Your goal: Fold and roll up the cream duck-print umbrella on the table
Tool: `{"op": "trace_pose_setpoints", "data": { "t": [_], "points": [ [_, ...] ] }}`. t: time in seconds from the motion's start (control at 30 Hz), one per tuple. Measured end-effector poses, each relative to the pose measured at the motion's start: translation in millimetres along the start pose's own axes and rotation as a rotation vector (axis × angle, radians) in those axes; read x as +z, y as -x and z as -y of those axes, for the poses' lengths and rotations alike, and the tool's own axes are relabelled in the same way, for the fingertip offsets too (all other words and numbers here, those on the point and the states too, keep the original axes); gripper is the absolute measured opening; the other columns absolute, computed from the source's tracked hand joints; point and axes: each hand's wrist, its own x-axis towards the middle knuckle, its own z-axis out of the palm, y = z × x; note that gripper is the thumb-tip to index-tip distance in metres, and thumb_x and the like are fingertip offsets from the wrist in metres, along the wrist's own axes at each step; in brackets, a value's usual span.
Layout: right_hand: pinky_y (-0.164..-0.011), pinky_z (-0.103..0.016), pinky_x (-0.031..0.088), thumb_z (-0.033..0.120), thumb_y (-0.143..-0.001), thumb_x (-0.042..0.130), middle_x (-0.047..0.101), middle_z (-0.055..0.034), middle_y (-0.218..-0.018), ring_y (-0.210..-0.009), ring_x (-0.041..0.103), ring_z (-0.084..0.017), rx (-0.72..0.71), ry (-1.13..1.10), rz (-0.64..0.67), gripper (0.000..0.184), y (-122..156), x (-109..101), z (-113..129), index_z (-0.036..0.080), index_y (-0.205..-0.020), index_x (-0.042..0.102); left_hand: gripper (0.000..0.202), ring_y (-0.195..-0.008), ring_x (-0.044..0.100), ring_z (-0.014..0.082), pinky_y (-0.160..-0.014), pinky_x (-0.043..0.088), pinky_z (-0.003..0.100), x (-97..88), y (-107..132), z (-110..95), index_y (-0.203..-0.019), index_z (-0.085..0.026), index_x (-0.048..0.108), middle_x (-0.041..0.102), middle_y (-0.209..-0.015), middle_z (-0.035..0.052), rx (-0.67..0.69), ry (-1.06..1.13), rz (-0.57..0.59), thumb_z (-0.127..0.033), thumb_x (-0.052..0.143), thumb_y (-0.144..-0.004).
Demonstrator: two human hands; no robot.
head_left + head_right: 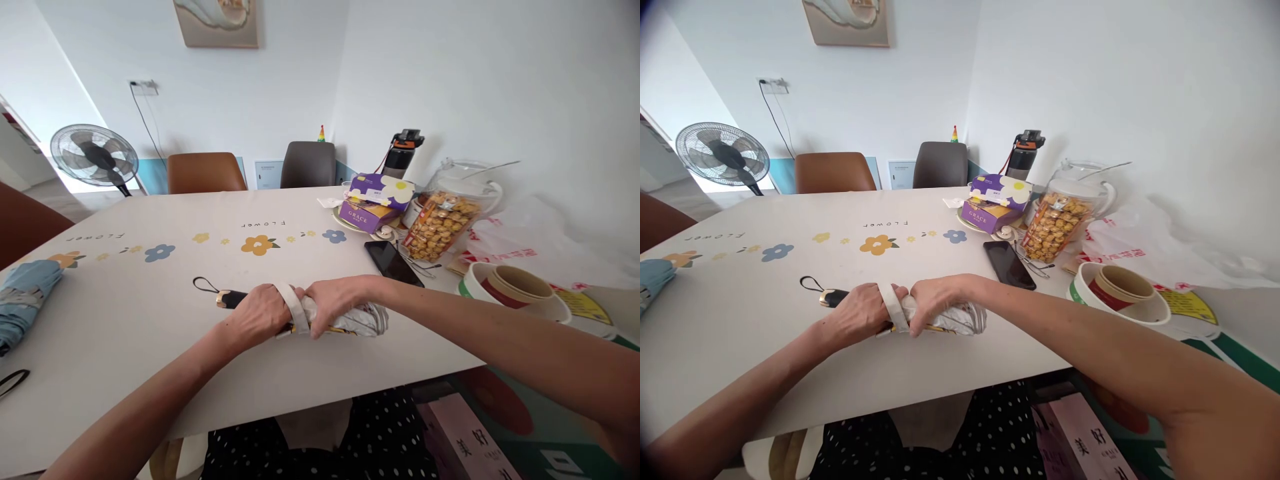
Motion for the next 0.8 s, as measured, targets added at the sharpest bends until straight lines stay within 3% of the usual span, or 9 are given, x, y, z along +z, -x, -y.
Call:
{"op": "trace_pose_setpoints", "data": {
  "t": [0.07,0.13,0.33,0.4,0.5,0.67,0.8],
  "points": [
    [-0.056,-0.024,0.042,0.033,-0.053,0.068,0.064,-0.0002,-0.080,-0.069,0.058,-0.016,-0.028,-0.176,0.058,0.041,-2,3,-4,0.017,-0.090,0.060,0.011,-0.064,0.051,0.0160,-0.057,0.030,0.030,1.0,-1,0,-0.087,-0.018,0.042,0.053,-0.075,0.0022,0.012,-0.048,-0.024,-0.010,0.037,-0.083],
    [-0.055,-0.024,0.041,0.029,-0.055,0.066,0.064,-0.0010,-0.080,-0.069,0.058,-0.016,-0.081,-0.150,-0.008,0.037,-4,8,-5,0.016,-0.088,0.059,0.009,-0.065,0.051,0.0163,-0.058,0.030,0.030,2.0,-2,-1,-0.087,-0.018,0.042,0.052,-0.074,0.0022,-0.011,-0.071,-0.044,-0.011,0.039,-0.082],
    [-0.048,-0.028,0.034,0.023,-0.069,0.054,0.062,-0.0063,-0.072,-0.058,0.057,-0.019,-0.085,0.587,-0.429,0.024,-6,24,-3,0.013,-0.091,0.053,0.013,-0.076,0.053,0.0177,-0.067,0.035,0.031,2.9,-6,-3,-0.080,-0.019,0.044,0.056,-0.078,0.0026,-0.133,0.030,-0.027,-0.008,0.047,-0.072],
    [-0.049,-0.029,0.034,0.013,-0.073,0.048,0.061,-0.0076,-0.074,-0.059,0.057,-0.019,-0.136,0.793,-0.551,0.019,-5,32,-5,0.012,-0.092,0.051,0.016,-0.078,0.053,0.0184,-0.068,0.037,0.031,1.0,-5,-1,-0.083,-0.020,0.046,0.058,-0.082,0.0027,-0.167,0.164,0.035,-0.013,0.051,-0.069],
    [-0.049,-0.029,0.032,0.002,-0.076,0.039,0.058,-0.0085,-0.075,-0.064,0.056,-0.019,-0.189,1.038,-0.726,0.020,-7,44,-9,0.011,-0.092,0.049,0.021,-0.070,0.052,0.0158,-0.059,0.038,0.027,-5.1,-2,5,-0.087,-0.021,0.047,0.058,-0.080,0.0005,-0.273,0.443,0.185,-0.020,0.053,-0.066],
    [-0.050,-0.029,0.030,0.000,-0.084,0.029,0.057,-0.0095,-0.077,-0.064,0.051,-0.017,-0.322,1.217,-0.998,0.026,-16,52,-15,0.008,-0.101,0.046,0.020,-0.058,0.046,0.0117,-0.047,0.032,0.023,-15.6,2,16,-0.079,-0.021,0.045,0.053,-0.071,-0.0026,-0.444,0.739,0.363,-0.033,0.055,-0.067],
    [-0.054,-0.030,0.032,0.002,-0.082,0.034,0.058,-0.0107,-0.081,-0.069,0.052,-0.018,-0.288,1.168,-0.994,0.026,-16,48,-9,0.008,-0.105,0.046,0.025,-0.059,0.047,0.0124,-0.048,0.032,0.023,-16.2,3,16,-0.081,-0.021,0.044,0.054,-0.071,-0.0023,-0.487,0.646,0.317,-0.038,0.055,-0.067]
  ]
}}
